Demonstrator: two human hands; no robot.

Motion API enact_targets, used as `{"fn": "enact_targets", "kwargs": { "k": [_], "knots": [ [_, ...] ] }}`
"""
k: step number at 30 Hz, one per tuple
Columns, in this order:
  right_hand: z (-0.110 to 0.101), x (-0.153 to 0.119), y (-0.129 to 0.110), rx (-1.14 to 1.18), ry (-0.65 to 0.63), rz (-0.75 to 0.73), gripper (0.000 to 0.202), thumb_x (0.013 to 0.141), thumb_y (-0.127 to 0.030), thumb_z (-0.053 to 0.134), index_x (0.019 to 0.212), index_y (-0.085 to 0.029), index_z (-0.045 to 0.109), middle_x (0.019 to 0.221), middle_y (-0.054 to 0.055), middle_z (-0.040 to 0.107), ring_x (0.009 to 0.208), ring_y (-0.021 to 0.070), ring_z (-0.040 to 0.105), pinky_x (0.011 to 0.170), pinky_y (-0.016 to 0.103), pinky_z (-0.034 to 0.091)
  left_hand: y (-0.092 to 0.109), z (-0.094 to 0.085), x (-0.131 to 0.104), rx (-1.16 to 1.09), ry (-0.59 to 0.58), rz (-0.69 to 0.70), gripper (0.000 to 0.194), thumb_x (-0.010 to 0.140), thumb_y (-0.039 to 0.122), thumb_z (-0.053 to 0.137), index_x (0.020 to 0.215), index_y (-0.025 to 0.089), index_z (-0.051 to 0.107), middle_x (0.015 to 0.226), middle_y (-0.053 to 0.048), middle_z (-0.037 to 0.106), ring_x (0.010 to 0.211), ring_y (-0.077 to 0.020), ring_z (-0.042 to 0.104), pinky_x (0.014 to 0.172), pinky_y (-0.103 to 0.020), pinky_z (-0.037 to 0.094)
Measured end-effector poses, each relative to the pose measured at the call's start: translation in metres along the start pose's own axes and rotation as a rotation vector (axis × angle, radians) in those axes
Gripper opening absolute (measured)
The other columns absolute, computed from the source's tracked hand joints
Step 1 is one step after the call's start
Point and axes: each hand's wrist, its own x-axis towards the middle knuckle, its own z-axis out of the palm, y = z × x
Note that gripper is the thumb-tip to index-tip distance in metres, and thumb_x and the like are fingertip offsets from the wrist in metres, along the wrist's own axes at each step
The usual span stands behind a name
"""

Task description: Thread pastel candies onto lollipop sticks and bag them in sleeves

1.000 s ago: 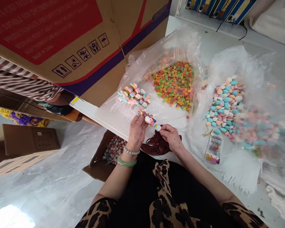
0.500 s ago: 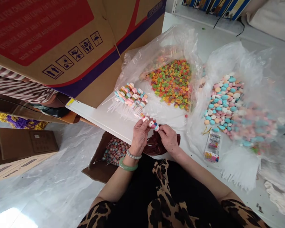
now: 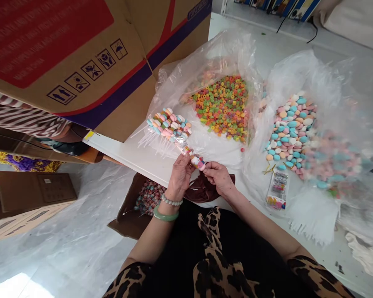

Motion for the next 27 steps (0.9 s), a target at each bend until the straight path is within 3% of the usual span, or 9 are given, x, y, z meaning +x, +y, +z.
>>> {"fn": "enact_targets", "kwargs": {
  "k": [3, 9, 16, 20, 23, 27],
  "knots": [
    [0.004, 0.002, 0.000, 0.012, -0.009, 0.013, 0.020, 0.058, -0.028, 0.071, 0.063, -0.017, 0.055, 0.051, -0.005, 0.049, 0.039, 0.0027, 0.030, 0.038, 0.018, 0.011, 0.001, 0.006, -0.001, -0.006, -0.006, 0.082, 0.032, 0.068, 0.031, 0.081, 0.093, 0.017, 0.067, 0.088, -0.004, 0.070, 0.084, -0.0182, 0.068, 0.075, -0.029, 0.052],
    [0.019, 0.002, -0.006, 0.093, -0.048, 0.052, 0.022, 0.061, -0.030, 0.069, 0.070, -0.019, 0.053, 0.053, -0.008, 0.046, 0.038, 0.0030, 0.029, 0.036, 0.018, 0.014, -0.017, 0.018, -0.009, -0.025, 0.011, 0.122, 0.028, 0.069, 0.031, 0.080, 0.088, 0.016, 0.066, 0.083, -0.002, 0.069, 0.078, -0.0137, 0.067, 0.079, -0.027, 0.051],
    [0.001, -0.002, 0.001, -0.386, -0.055, -0.169, 0.014, 0.074, -0.030, 0.059, 0.064, -0.020, 0.055, 0.053, -0.005, 0.047, 0.047, 0.0096, 0.040, 0.046, 0.023, 0.031, -0.002, 0.006, 0.000, -0.042, 0.041, 0.115, 0.028, 0.069, 0.032, 0.080, 0.087, 0.016, 0.065, 0.083, -0.002, 0.068, 0.081, -0.0169, 0.068, 0.090, -0.038, 0.051],
    [0.011, 0.000, 0.001, -0.430, 0.008, -0.275, 0.014, 0.075, -0.030, 0.055, 0.063, -0.022, 0.052, 0.055, -0.005, 0.046, 0.052, 0.0123, 0.040, 0.050, 0.025, 0.032, -0.006, 0.012, -0.005, -0.011, 0.050, 0.119, 0.027, 0.071, 0.035, 0.078, 0.085, 0.016, 0.065, 0.082, -0.002, 0.069, 0.077, -0.0140, 0.067, 0.083, -0.031, 0.051],
    [0.016, 0.001, -0.003, -0.401, 0.021, -0.329, 0.013, 0.076, -0.031, 0.053, 0.066, -0.023, 0.053, 0.058, -0.004, 0.048, 0.056, 0.0133, 0.042, 0.052, 0.025, 0.034, -0.008, 0.013, -0.007, 0.009, 0.018, 0.045, 0.029, 0.071, 0.036, 0.078, 0.087, 0.016, 0.066, 0.083, -0.003, 0.070, 0.077, -0.0130, 0.066, 0.078, -0.026, 0.050],
    [0.006, -0.002, -0.002, -0.384, -0.020, -0.274, 0.014, 0.076, -0.033, 0.055, 0.067, -0.022, 0.055, 0.057, -0.005, 0.047, 0.054, 0.0126, 0.040, 0.052, 0.025, 0.032, 0.009, 0.001, 0.004, -0.022, -0.014, -0.117, 0.041, 0.073, 0.050, 0.073, 0.094, 0.016, 0.064, 0.093, -0.008, 0.070, 0.083, -0.0209, 0.068, 0.079, -0.035, 0.053]
  ]
}}
